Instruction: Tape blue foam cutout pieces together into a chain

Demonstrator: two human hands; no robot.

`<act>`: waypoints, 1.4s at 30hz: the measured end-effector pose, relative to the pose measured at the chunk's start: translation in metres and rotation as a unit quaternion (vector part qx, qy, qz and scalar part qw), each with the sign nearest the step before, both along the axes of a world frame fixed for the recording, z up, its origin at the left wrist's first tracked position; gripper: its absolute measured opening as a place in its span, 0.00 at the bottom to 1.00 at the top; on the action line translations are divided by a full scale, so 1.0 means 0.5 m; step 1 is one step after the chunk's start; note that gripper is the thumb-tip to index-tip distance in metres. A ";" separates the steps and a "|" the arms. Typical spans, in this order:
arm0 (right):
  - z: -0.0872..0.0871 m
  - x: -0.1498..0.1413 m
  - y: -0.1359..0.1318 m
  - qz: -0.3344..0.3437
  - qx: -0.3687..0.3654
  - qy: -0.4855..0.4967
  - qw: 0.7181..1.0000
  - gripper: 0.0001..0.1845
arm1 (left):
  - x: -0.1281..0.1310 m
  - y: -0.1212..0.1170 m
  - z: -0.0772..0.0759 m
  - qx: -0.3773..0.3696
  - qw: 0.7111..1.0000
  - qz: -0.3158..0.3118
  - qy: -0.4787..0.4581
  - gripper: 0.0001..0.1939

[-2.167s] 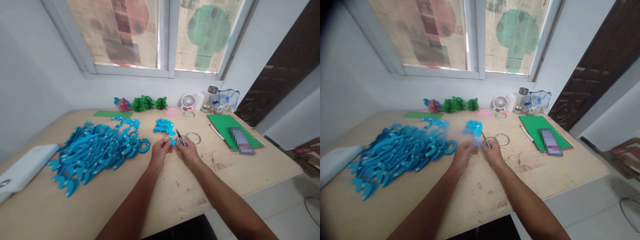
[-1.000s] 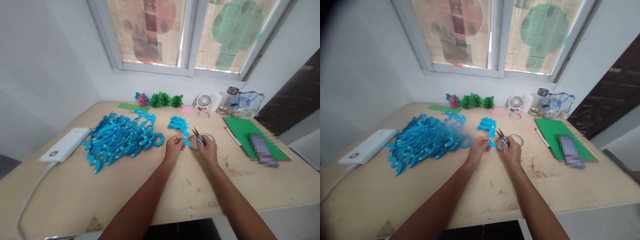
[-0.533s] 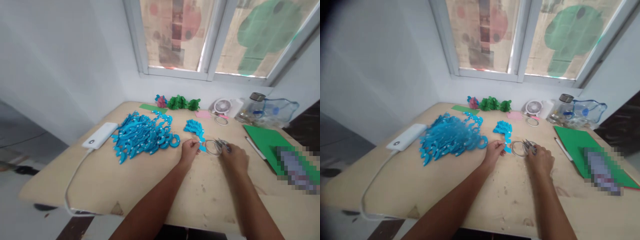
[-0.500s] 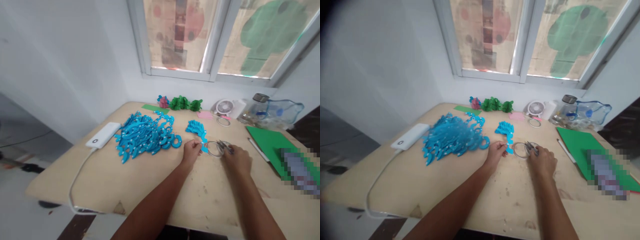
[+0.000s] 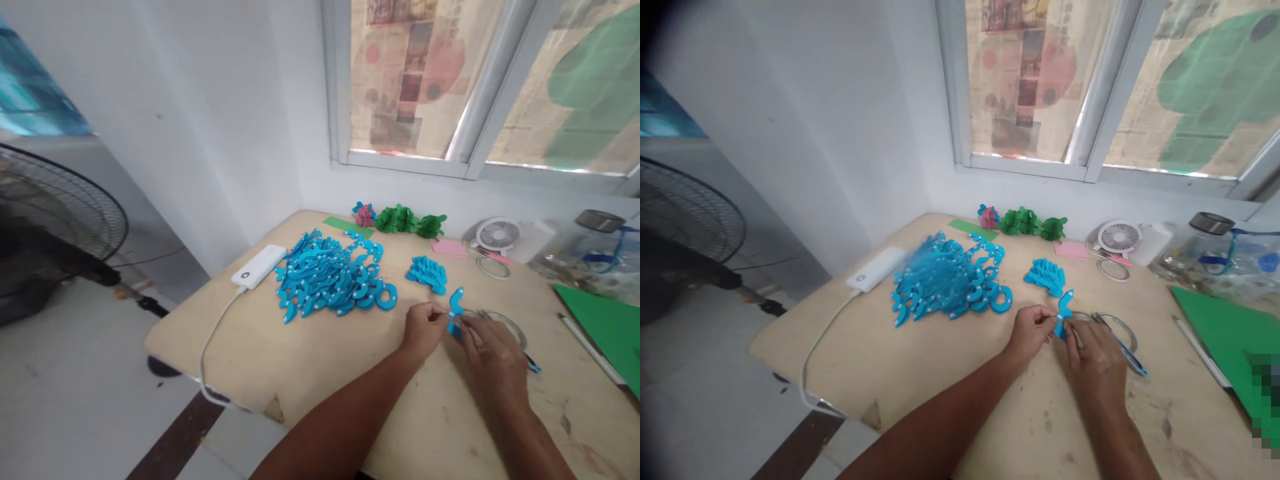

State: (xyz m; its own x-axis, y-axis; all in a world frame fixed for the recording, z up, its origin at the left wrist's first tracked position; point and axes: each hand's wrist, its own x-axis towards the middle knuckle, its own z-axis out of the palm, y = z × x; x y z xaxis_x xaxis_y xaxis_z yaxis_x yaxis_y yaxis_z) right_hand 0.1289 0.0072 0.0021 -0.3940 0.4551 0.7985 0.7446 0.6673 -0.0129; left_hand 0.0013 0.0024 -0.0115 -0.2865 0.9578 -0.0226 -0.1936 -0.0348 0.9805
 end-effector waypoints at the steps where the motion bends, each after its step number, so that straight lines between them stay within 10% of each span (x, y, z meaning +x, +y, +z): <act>1: -0.001 -0.001 -0.001 0.000 0.000 0.001 1.000 0.09 | 0.000 0.001 -0.001 0.003 1.000 0.002 0.006 0.04; 27: -0.006 -0.016 -0.011 -0.043 -0.119 0.012 0.992 0.14 | -0.009 -0.016 0.021 0.061 0.989 -0.040 0.125 0.06; 42: -0.001 -0.021 -0.018 -0.066 -0.102 -0.008 0.993 0.13 | -0.013 -0.027 0.024 0.121 0.931 -0.043 0.341 0.08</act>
